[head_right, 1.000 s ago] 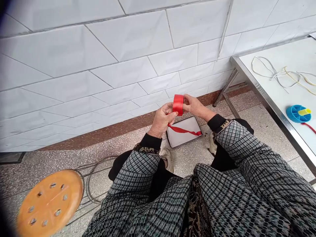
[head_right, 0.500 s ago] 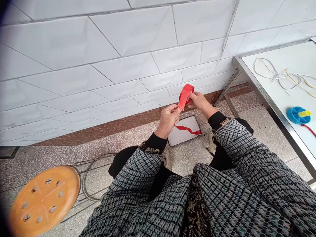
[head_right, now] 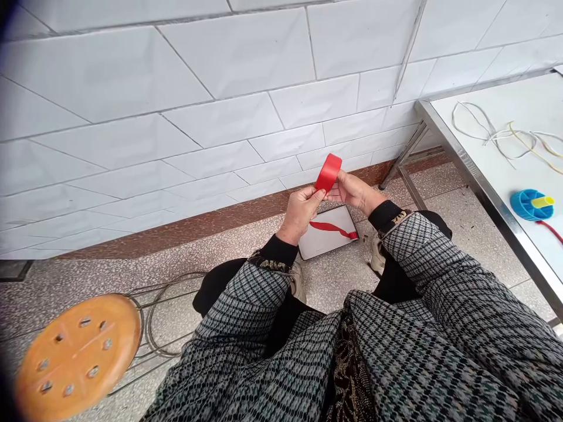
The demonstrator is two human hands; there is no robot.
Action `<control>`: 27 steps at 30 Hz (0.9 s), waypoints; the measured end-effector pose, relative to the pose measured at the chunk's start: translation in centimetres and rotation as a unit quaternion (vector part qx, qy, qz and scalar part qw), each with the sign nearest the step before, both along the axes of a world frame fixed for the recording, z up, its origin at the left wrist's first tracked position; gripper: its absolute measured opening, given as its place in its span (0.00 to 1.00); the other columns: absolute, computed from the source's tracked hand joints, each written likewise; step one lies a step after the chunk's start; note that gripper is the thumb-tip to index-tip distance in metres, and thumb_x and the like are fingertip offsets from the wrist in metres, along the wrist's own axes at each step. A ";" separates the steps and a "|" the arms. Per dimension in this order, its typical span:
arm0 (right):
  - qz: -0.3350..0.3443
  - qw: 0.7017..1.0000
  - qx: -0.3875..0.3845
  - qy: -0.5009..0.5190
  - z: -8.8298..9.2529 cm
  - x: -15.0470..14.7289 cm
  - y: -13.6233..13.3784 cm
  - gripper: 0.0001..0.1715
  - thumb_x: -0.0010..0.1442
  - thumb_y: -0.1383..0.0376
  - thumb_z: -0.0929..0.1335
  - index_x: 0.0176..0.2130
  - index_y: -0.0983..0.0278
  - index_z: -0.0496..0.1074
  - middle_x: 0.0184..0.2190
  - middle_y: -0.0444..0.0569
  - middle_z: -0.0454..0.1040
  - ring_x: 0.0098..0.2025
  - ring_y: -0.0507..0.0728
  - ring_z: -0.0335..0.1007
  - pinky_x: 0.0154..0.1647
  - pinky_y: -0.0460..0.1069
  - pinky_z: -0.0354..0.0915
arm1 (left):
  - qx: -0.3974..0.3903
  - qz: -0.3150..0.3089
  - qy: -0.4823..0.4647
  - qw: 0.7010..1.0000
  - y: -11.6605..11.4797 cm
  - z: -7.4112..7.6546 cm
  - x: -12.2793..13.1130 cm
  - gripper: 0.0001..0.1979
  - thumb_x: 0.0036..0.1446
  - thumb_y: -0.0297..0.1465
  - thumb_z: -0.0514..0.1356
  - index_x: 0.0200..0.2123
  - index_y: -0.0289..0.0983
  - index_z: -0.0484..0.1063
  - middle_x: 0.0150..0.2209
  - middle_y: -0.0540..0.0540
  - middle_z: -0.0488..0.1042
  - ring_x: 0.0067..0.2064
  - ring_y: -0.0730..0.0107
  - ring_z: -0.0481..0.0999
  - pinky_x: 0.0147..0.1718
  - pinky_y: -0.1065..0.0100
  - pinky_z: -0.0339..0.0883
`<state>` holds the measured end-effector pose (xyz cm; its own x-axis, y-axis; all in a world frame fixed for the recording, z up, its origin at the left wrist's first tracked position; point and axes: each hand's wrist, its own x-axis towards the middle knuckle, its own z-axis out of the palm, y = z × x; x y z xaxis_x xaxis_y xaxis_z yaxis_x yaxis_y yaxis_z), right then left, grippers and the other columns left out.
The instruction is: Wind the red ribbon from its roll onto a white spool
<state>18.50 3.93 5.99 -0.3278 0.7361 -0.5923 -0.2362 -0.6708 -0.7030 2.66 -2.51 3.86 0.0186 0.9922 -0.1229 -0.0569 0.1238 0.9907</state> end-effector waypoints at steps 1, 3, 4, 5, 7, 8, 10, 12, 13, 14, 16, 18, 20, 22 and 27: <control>0.009 1.000 -0.013 0.011 0.0 0.0 0.0 0.17 0.85 0.57 0.68 0.43 0.63 0.79 0.31 0.51 0.86 0.27 0.54 0.81 0.31 0.44 0.79 | 0.013 0.014 0.027 0.999 0.1 0.1 0.0 0.18 0.62 0.39 0.73 0.26 0.38 0.73 0.21 0.55 0.64 0.24 0.77 0.58 0.25 0.71 0.52; 0.028 0.999 -0.036 0.030 0.0 0.1 0.0 0.21 0.86 0.57 0.65 0.43 0.63 0.79 0.29 0.51 0.85 0.25 0.53 0.79 0.28 0.43 0.77 | 0.035 0.049 0.065 0.996 0.2 0.3 -0.1 0.14 0.60 0.32 0.74 0.27 0.38 0.74 0.24 0.53 0.72 0.28 0.75 0.66 0.30 0.70 0.59; 0.035 0.998 -0.045 0.036 0.1 0.2 0.0 0.21 0.87 0.58 0.64 0.44 0.64 0.79 0.28 0.50 0.85 0.24 0.53 0.78 0.26 0.43 0.76 | 0.042 0.063 0.073 0.994 0.2 0.5 -0.1 0.11 0.58 0.28 0.75 0.30 0.38 0.76 0.25 0.53 0.73 0.29 0.74 0.68 0.32 0.70 0.62; 0.041 0.997 -0.050 0.041 0.2 0.4 0.0 0.21 0.87 0.59 0.63 0.44 0.64 0.79 0.28 0.50 0.84 0.24 0.53 0.77 0.25 0.43 0.75 | 0.048 0.070 0.075 0.994 0.2 0.6 -0.2 0.10 0.56 0.26 0.76 0.34 0.38 0.78 0.25 0.54 0.74 0.29 0.73 0.69 0.33 0.69 0.63; 0.048 0.997 -0.055 0.041 0.4 0.6 0.0 0.19 0.86 0.60 0.64 0.44 0.64 0.79 0.28 0.50 0.84 0.23 0.53 0.77 0.25 0.43 0.75 | 0.067 0.062 0.073 0.993 0.0 0.9 -0.3 0.17 0.55 0.23 0.76 0.46 0.40 0.81 0.23 0.58 0.71 0.27 0.73 0.67 0.34 0.68 0.63; 0.051 0.996 -0.056 0.038 0.4 0.7 0.0 0.18 0.85 0.60 0.65 0.44 0.64 0.79 0.28 0.50 0.85 0.23 0.53 0.76 0.24 0.43 0.75 | 0.079 0.049 0.075 0.993 0.0 1.0 -0.3 0.20 0.55 0.22 0.76 0.50 0.41 0.82 0.22 0.59 0.69 0.26 0.72 0.66 0.34 0.68 0.63; 0.058 0.996 -0.061 0.033 0.5 0.8 0.0 0.17 0.85 0.60 0.67 0.44 0.64 0.79 0.30 0.51 0.86 0.22 0.52 0.75 0.24 0.43 0.74 | 0.101 0.026 0.081 0.991 0.0 1.0 -0.5 0.22 0.55 0.22 0.77 0.52 0.43 0.84 0.21 0.61 0.65 0.26 0.72 0.64 0.33 0.67 0.62; 0.062 0.995 -0.066 0.031 0.4 0.9 -0.1 0.17 0.85 0.60 0.67 0.44 0.64 0.79 0.29 0.50 0.85 0.21 0.51 0.74 0.22 0.42 0.72 | 0.105 0.010 0.083 0.991 0.1 0.9 -0.8 0.21 0.55 0.23 0.77 0.51 0.42 0.84 0.21 0.60 0.66 0.26 0.72 0.64 0.33 0.67 0.63; 0.061 0.995 -0.068 0.031 0.4 1.0 -0.2 0.17 0.85 0.60 0.67 0.44 0.64 0.79 0.29 0.49 0.84 0.20 0.51 0.73 0.22 0.42 0.71 | 0.100 -0.002 0.080 0.992 0.2 0.9 -0.9 0.21 0.55 0.24 0.77 0.52 0.41 0.84 0.22 0.60 0.68 0.26 0.72 0.66 0.34 0.67 0.64; 0.060 0.995 -0.071 0.030 0.4 1.0 -0.3 0.19 0.85 0.59 0.67 0.43 0.65 0.79 0.27 0.49 0.83 0.19 0.50 0.72 0.21 0.41 0.70 | 0.092 -0.016 0.075 0.993 0.4 0.9 -1.1 0.22 0.55 0.25 0.77 0.53 0.40 0.84 0.23 0.59 0.72 0.27 0.72 0.69 0.34 0.67 0.66; 0.064 0.995 -0.075 0.024 0.5 1.0 -0.5 0.23 0.87 0.59 0.64 0.41 0.65 0.79 0.25 0.48 0.81 0.19 0.50 0.72 0.21 0.41 0.69 | 0.074 -0.048 0.055 0.995 0.6 0.9 -1.3 0.25 0.54 0.27 0.77 0.56 0.38 0.82 0.26 0.56 0.77 0.28 0.71 0.75 0.35 0.68 0.69; 0.084 0.994 -0.070 0.014 0.6 1.1 -0.7 0.26 0.88 0.57 0.62 0.42 0.66 0.79 0.25 0.48 0.81 0.19 0.50 0.73 0.22 0.41 0.70 | 0.060 -0.067 0.031 0.995 0.7 0.9 -1.5 0.27 0.52 0.27 0.79 0.56 0.37 0.80 0.27 0.55 0.78 0.29 0.71 0.77 0.33 0.69 0.69; 0.108 0.993 -0.041 0.004 0.7 1.2 -0.8 0.23 0.87 0.56 0.65 0.44 0.66 0.80 0.29 0.51 0.84 0.23 0.52 0.77 0.24 0.43 0.73 | 0.046 -0.069 0.003 0.997 0.8 0.9 -1.6 0.28 0.51 0.28 0.79 0.54 0.37 0.78 0.25 0.57 0.76 0.26 0.73 0.75 0.29 0.70 0.67; 0.116 0.993 0.013 -0.007 0.5 1.3 -0.9 0.16 0.83 0.55 0.71 0.46 0.65 0.81 0.34 0.53 0.87 0.30 0.55 0.83 0.29 0.45 0.78 | 0.023 -0.070 -0.028 0.997 0.8 0.8 -1.5 0.28 0.51 0.29 0.79 0.53 0.39 0.76 0.24 0.59 0.74 0.22 0.77 0.69 0.25 0.72 0.63; 0.074 0.979 0.189 -0.027 -0.7 1.4 -0.5 0.25 0.64 0.58 0.84 0.56 0.59 0.81 0.45 0.47 0.89 0.44 0.58 0.87 0.43 0.49 0.83 | -0.033 -0.090 -0.078 0.992 0.6 0.9 -1.9 0.30 0.53 0.35 0.80 0.55 0.40 0.72 0.27 0.58 0.77 0.17 0.84 0.58 0.18 0.73 0.52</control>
